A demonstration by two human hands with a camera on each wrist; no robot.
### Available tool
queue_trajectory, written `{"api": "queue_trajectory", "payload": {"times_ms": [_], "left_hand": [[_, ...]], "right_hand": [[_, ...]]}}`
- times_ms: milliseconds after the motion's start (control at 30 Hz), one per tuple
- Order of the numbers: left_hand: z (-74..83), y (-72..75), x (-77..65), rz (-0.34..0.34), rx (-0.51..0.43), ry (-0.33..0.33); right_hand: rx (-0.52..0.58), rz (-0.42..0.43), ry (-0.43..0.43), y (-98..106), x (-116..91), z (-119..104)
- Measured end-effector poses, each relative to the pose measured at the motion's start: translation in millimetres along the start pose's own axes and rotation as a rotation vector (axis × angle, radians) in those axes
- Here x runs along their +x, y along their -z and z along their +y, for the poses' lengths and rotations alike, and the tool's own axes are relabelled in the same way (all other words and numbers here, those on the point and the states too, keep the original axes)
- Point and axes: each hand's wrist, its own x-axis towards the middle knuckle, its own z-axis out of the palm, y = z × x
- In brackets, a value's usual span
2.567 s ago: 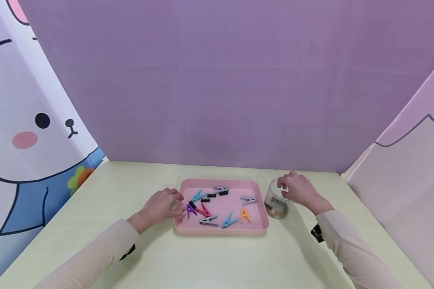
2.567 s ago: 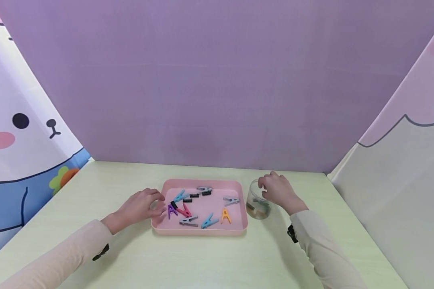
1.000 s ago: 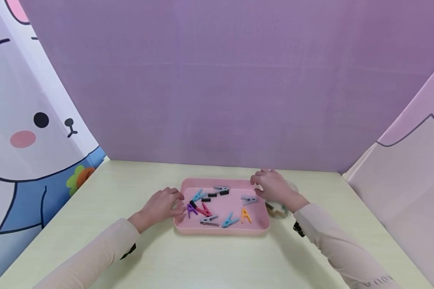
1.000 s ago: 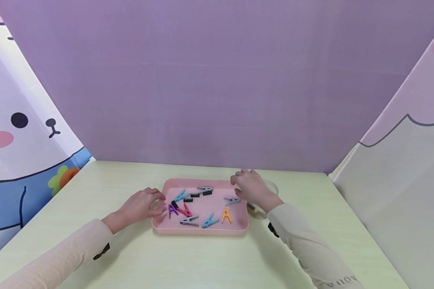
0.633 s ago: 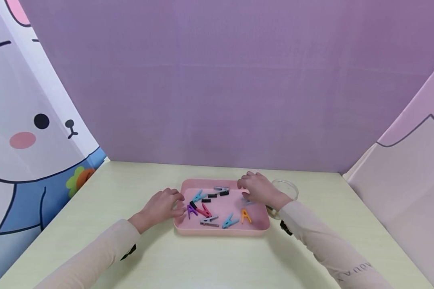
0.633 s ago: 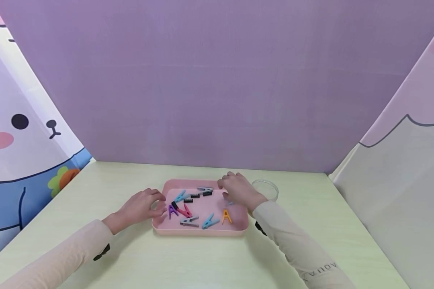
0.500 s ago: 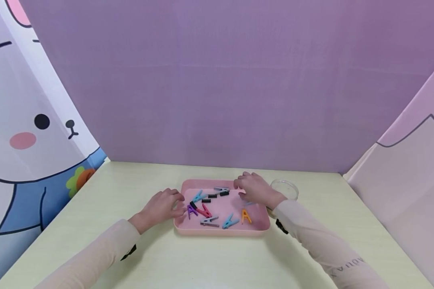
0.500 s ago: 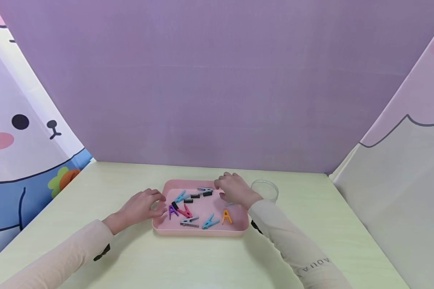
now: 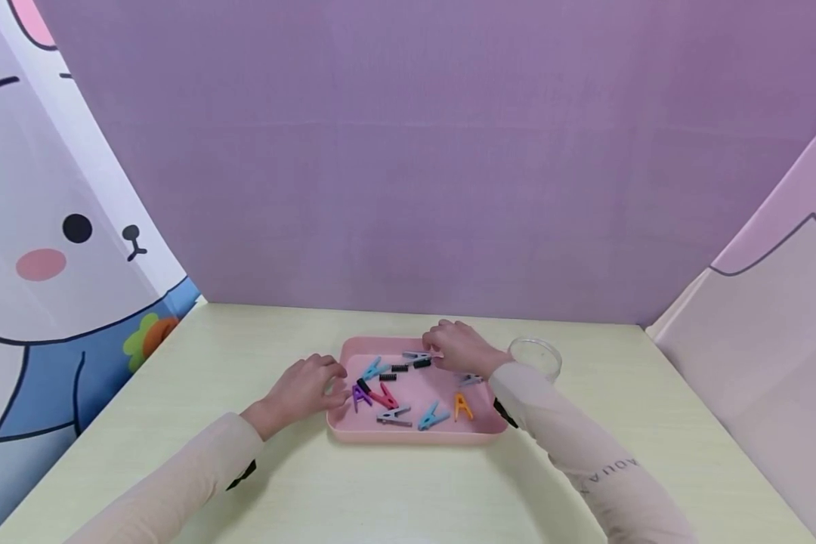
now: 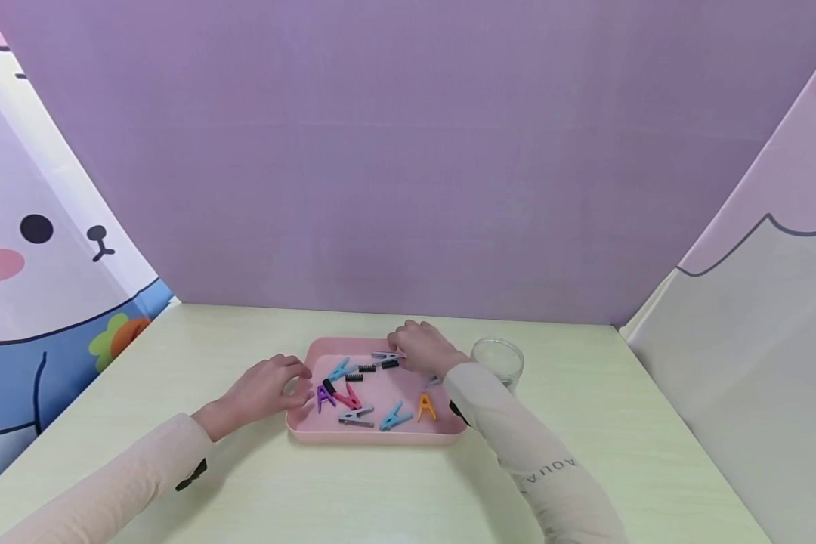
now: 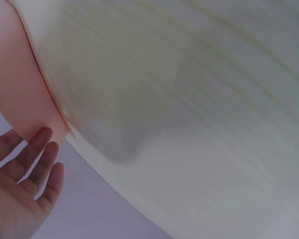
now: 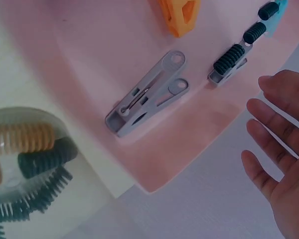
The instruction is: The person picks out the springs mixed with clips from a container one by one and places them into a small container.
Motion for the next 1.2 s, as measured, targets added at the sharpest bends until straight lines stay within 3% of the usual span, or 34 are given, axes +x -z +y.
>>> {"api": "queue_trajectory", "payload": {"times_ms": [633,933,1200], "left_hand": [[0.0,-1.1,-0.2,0.005,0.018,-0.007],[1.0,0.2,-0.9,0.001,0.01,-0.001],[-0.2,-1.2,-1.2,0.001,0.009,-0.002]], "right_hand": [[-0.022,-0.129,-0.072,-21.4,18.8,-3.3],[-0.028,-0.078,-0.02,-27.5,20.0,-3.8],[-0.016,-0.069,-0.027,-29.1,20.7,-3.1]]}}
